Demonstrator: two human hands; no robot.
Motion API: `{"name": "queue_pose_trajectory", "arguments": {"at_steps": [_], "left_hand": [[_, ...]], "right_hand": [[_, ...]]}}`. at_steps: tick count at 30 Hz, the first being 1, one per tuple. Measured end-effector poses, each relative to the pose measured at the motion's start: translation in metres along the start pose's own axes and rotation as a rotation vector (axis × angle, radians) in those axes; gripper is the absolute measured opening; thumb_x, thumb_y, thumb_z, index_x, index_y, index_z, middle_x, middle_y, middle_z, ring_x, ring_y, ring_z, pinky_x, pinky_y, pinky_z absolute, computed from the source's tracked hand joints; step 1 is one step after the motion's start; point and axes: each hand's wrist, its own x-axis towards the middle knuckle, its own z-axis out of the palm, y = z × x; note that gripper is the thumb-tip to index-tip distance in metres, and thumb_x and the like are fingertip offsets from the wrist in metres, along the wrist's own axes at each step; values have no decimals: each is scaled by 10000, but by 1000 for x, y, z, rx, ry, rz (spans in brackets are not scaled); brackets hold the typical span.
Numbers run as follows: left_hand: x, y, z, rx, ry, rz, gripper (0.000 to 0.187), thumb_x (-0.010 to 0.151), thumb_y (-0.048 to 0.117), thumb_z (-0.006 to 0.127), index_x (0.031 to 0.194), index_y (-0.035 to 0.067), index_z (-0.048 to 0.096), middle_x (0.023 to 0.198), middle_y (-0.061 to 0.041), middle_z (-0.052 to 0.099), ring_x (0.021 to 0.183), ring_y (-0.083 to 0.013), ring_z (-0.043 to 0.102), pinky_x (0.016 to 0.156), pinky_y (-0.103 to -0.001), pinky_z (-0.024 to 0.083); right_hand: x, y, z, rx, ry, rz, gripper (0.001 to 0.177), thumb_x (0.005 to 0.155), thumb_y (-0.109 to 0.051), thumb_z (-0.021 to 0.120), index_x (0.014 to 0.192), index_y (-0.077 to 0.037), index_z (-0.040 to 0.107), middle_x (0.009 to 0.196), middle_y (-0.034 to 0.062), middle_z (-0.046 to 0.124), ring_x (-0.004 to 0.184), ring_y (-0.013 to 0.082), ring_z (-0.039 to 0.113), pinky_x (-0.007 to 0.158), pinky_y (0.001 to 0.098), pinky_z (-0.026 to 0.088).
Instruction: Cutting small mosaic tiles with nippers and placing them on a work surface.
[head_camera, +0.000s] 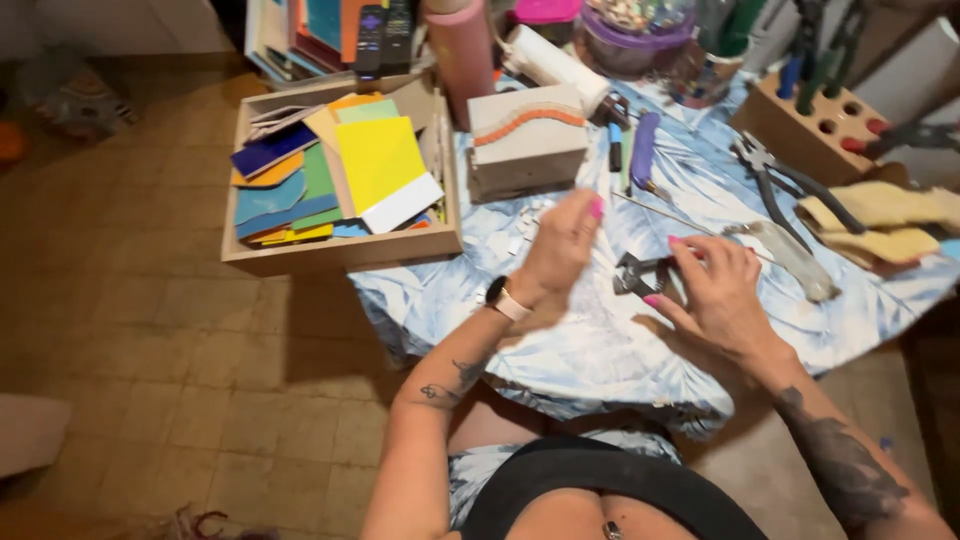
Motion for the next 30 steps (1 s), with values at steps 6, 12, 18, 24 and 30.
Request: {"name": "queue_pose_trajectory", "arguments": {"at_steps": [6, 12, 18, 24, 30], "left_hand": [[-30, 19, 4, 114, -98, -28, 148, 888, 183, 390, 853, 81, 491, 697, -84, 507, 689, -301, 566, 635, -339, 474], [-58, 41, -36, 38, -133, -201, 110, 846, 58, 371, 814, 57, 476, 673, -117, 502, 671, -324, 564, 600, -342, 472], [-83, 44, -60, -60, -205, -430, 195, 833, 54, 413, 1006, 33, 500, 864, -159, 575, 828, -327, 588, 692, -377, 487], [-104, 52, -79, 64, -77, -353, 301, 788, -49, 399, 1075, -98, 474, 1001, -265, 528, 927, -409, 536, 782, -438, 458], [-125, 46, -101, 323, 169, -241, 231, 830, 13, 382, 956, -3, 575, 836, -104, 574, 735, -264, 565, 699, -350, 462]], "right_hand": [[56, -43, -19, 374, 141, -18, 398, 722, -133, 679, 1092, -23, 583, 933, 60, 576, 802, 192, 590, 734, 280, 474], [59, -77, 3, 421, 79, -12, 126, 729, -87, 657, 851, -117, 656, 858, 12, 613, 712, 157, 610, 623, 236, 482], [62, -83, 28, 457, -85, -96, 105, 742, -63, 645, 833, -114, 655, 795, 33, 608, 680, 183, 599, 597, 264, 477], [77, -92, 48, 679, -226, -195, 114, 764, -6, 566, 854, -24, 634, 820, 103, 603, 714, 250, 584, 623, 310, 475], [88, -96, 84, 743, -306, -256, 186, 764, 17, 529, 939, 70, 565, 803, 187, 572, 718, 325, 569, 646, 374, 481]]}}
